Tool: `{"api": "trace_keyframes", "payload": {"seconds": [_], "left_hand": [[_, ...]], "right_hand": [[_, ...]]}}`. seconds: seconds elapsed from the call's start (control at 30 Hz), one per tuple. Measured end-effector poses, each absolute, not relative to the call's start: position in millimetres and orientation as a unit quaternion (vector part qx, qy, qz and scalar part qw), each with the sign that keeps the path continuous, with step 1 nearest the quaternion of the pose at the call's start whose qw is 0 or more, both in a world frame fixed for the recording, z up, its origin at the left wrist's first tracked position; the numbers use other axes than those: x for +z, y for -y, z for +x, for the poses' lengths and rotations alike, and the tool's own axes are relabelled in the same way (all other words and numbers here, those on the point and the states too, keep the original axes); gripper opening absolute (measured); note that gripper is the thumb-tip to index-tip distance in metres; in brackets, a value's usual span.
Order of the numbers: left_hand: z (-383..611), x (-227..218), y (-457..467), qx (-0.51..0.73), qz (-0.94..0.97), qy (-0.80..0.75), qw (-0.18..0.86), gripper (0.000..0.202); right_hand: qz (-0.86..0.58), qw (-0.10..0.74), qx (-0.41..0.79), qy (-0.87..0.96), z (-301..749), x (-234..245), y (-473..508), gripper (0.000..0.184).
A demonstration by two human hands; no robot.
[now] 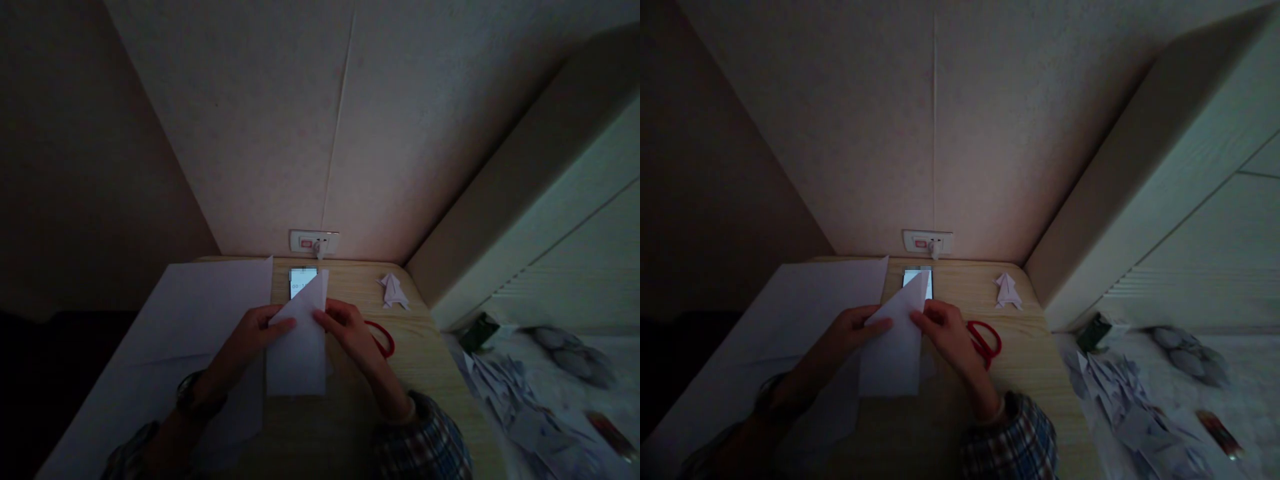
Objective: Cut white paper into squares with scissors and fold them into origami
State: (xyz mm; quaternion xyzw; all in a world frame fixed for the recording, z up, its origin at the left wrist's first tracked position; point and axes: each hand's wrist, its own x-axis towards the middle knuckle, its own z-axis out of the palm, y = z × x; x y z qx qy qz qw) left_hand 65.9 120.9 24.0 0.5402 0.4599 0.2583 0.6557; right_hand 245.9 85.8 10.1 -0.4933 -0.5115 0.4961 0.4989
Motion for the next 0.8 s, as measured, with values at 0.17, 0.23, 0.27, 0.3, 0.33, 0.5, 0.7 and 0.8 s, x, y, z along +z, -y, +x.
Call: {"api": "trace_keyframes", "payload": {"seconds": [0.17,0.23,0.27,0.3,0.33,0.5,0.7,0.8], "left_hand": [[63.8,20.6,-126.3,0.275,0.592,-0.459,0.603,0.039],[62.9,19.2,-127.1,0.28,0.593,-0.458,0.6,0.039],[62.6,18.8,-126.9,0.281,0.593,-0.457,0.601,0.039],[62.4,18.6,-126.5,0.282,0.592,-0.457,0.601,0.039],[62.3,18.6,-125.8,0.282,0.592,-0.457,0.602,0.039],[62.8,17.5,-124.1,0.282,0.593,-0.456,0.601,0.04],[62.5,16.8,-128.6,0.314,0.605,-0.468,0.562,0.03],[61.3,17.3,-129.7,0.32,0.608,-0.471,0.553,0.029]], "right_hand": [[-0.526,0.497,0.446,0.526,250.4,3.7,-88.2,0.031],[-0.536,0.498,0.428,0.53,251.9,3.4,-88.5,0.033],[-0.54,0.498,0.422,0.531,252.3,3.6,-88.5,0.034],[-0.544,0.498,0.416,0.532,252.6,3.9,-88.3,0.034],[-0.547,0.497,0.411,0.533,252.7,4.2,-88.2,0.034],[-0.562,0.493,0.392,0.536,253.0,5.3,-87.0,0.033],[-0.582,0.488,0.365,0.539,253.0,6.0,-86.9,0.032],[-0.585,0.488,0.352,0.544,252.6,7.3,-86.6,0.032]]}}
